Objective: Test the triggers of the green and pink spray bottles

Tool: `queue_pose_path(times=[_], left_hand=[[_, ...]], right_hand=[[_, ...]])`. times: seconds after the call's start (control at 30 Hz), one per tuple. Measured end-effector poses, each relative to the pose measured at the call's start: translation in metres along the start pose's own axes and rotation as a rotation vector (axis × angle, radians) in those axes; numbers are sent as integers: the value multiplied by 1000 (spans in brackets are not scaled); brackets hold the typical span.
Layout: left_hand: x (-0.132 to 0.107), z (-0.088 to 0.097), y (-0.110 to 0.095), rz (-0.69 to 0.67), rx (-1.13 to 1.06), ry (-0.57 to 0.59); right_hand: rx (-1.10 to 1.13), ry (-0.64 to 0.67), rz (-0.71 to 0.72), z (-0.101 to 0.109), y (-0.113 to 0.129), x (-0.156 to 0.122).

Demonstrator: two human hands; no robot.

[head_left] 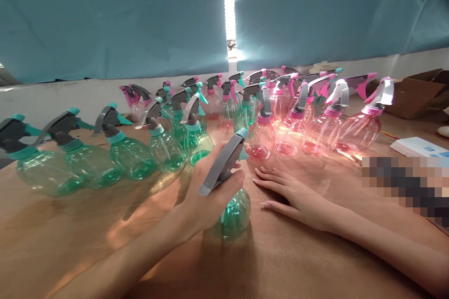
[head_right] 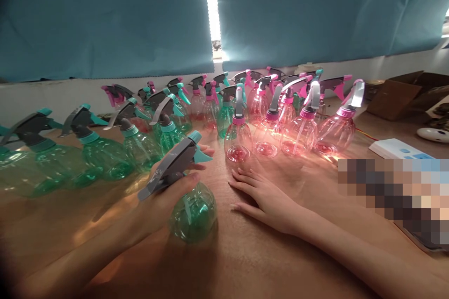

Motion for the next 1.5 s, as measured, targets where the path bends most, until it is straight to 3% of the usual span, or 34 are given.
queue_pose_path(times=[0.43,1.5], left_hand=[[-3,-1,3,-89,51,-3],[0,0,-1,-32,127,-8]], right_hand=[[5,16,-10,1,2,1],[8,-13,17,0,0,-1]])
Point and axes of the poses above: each hand's wrist, its own x-axis towards the middle knuckle, its own z-axis out of the back of the hand, y = z × x, the point moved 3 cm from there along x, towards the middle knuckle, and after that the axes turned 6 degrees about -x, right-handed, at the moved point
